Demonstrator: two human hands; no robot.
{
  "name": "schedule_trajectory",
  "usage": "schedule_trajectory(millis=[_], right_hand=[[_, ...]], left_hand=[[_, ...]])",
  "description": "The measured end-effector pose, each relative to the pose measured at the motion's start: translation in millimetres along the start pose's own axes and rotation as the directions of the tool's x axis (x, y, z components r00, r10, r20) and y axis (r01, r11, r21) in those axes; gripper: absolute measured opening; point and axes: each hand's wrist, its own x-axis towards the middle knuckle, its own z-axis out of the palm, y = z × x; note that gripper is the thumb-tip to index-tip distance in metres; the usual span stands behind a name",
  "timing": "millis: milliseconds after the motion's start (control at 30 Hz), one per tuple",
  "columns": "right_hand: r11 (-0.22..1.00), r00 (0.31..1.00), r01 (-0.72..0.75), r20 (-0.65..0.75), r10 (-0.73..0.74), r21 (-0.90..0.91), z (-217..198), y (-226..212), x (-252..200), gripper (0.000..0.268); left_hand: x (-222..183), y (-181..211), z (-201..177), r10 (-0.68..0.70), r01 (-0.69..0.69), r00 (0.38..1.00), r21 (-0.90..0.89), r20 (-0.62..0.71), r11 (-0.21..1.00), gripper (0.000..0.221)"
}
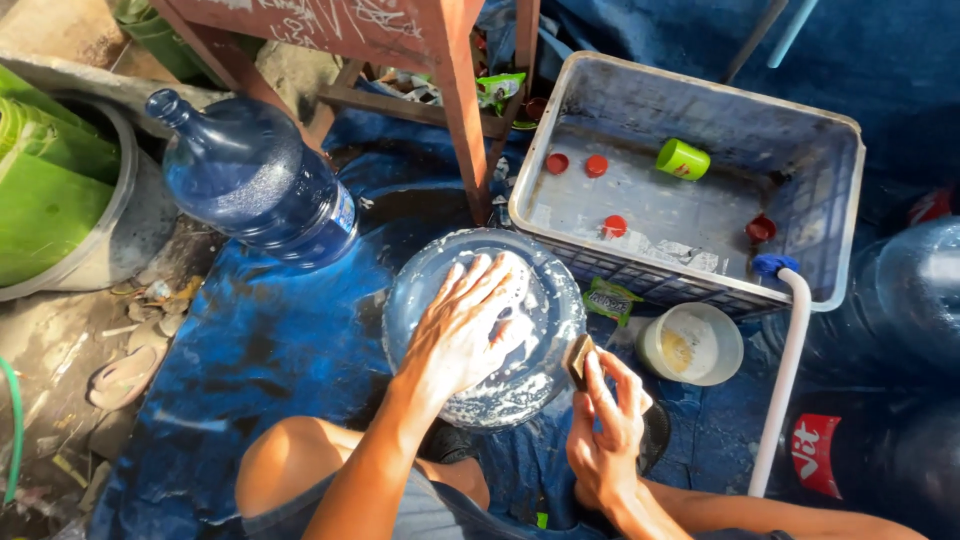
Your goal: Scrubbing the exterior of a large plastic water gallon with a soapy sponge to clean it.
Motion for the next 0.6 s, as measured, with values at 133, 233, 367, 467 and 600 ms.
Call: schedule_trajectory(millis=[133,233,367,467,600], right_hand=[[0.978,0.994,-0.109,0.012,0.109,0.179,-5.0,11.5,11.2,0.059],[0.966,0.990,-0.137,0.001,0.141,0.221,-7.9,12.0,27.3,0.054],[0.994,1.000,0.027,-0.008,-0.027,0.109,-19.7,4.7,61.9,0.055],[0.992,0.994,0.107,0.029,-0.109,0.060,-19.6,5.7,82.3,0.053],[0.986,0.992,0.121,0.049,-0.116,-0.116,1.3,26.9,93.5,0.049]], left_hand=[[1.6,9.4,3.2,0.021,-0.022,0.999,-0.029,-0.037,0.999,0.058],[-3.2,18.1,1.2,0.014,-0.015,0.999,-0.023,-0.041,1.000,0.056],[-10.1,25.8,10.2,0.084,-0.083,0.995,0.013,-0.061,0.996,0.054],[-12.4,31.1,12.5,0.071,-0.072,0.997,-0.032,-0.033,0.997,0.050],[-16.8,24.0,29.6,0.083,-0.081,0.996,0.056,-0.041,0.995,0.064]])
